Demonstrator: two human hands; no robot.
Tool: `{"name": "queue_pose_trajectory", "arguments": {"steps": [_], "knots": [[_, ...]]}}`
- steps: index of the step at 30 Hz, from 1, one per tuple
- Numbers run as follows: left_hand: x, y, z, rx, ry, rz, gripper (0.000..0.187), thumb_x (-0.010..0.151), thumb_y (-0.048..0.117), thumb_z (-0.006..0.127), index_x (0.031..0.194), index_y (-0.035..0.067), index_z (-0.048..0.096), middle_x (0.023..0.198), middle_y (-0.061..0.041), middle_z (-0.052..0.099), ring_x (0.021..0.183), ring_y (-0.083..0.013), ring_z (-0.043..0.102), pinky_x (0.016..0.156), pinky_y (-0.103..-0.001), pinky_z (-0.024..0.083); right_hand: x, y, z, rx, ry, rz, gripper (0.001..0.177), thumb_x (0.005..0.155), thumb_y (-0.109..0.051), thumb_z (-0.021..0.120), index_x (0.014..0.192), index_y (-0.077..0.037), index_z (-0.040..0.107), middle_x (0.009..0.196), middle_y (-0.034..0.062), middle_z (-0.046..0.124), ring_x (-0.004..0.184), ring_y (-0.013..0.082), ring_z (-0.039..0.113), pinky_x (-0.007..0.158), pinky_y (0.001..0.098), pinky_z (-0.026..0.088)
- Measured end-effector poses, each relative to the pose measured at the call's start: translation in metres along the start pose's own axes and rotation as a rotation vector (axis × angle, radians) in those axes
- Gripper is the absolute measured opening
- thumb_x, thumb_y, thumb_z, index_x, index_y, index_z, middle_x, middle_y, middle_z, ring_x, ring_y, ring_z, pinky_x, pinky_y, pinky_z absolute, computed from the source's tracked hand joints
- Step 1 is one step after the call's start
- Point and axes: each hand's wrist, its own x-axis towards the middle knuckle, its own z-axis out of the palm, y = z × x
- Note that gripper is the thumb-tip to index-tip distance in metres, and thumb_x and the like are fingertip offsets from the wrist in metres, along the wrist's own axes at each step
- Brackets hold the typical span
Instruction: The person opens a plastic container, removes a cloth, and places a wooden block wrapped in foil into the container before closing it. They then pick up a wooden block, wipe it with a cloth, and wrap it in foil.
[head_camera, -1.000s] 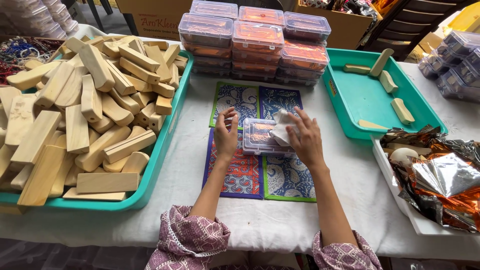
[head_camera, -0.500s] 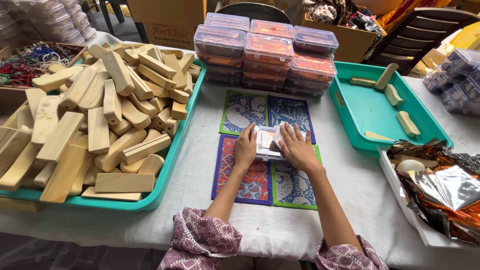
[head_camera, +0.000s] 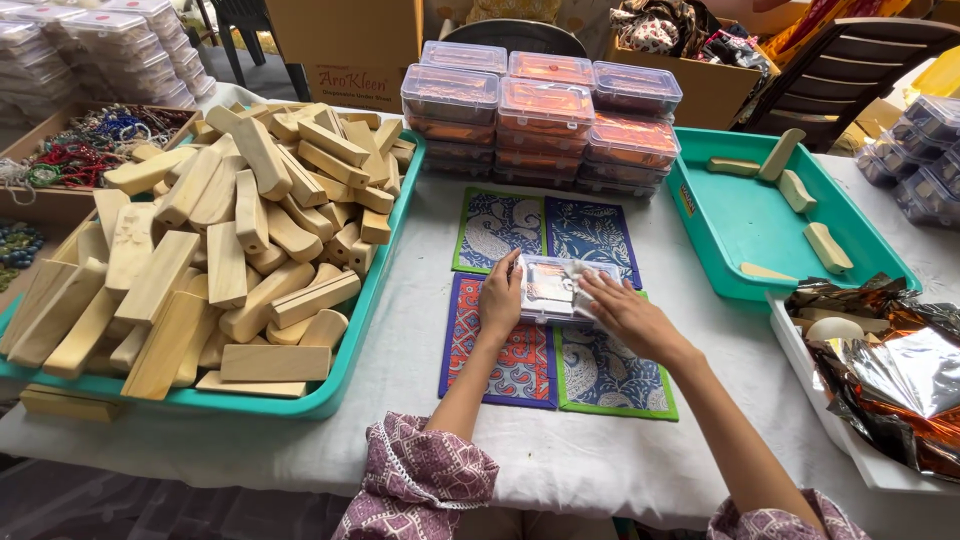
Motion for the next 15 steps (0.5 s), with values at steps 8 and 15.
{"name": "queue_pose_trajectory", "arguments": {"steps": [8, 15], "knots": [[-0.006, 0.009, -0.003, 0.052, 0.003, 0.002, 0.041, 0.105, 0.027, 0.046, 0.143, 0.017, 0.058, 0.139, -0.008, 0.064, 0.122, -0.0272, 0.064, 0.101, -0.041, 0.053, 0.07, -0.007, 0.02, 0.0, 0.029, 0.115, 0.057, 0.107, -0.045, 0.028, 0.159, -0.022, 0.031, 0.168, -0.0008, 0.024, 0.156, 0.0226, 0.017, 0.127, 0.045, 0.019], [-0.001, -0.005, 0.0, -0.003, 0.063, 0.088, 0.041, 0.104, 0.02, 0.047, 0.142, 0.011, 0.059, 0.141, -0.011, 0.064, 0.125, -0.031, 0.063, 0.103, -0.041, 0.052, 0.062, -0.063, 0.032, 0.093, 0.222, -0.086, 0.057, 0.109, -0.039, 0.033, 0.159, -0.012, 0.033, 0.167, 0.0092, 0.028, 0.156, 0.0274, 0.023, 0.127, 0.0443, 0.016]]}}
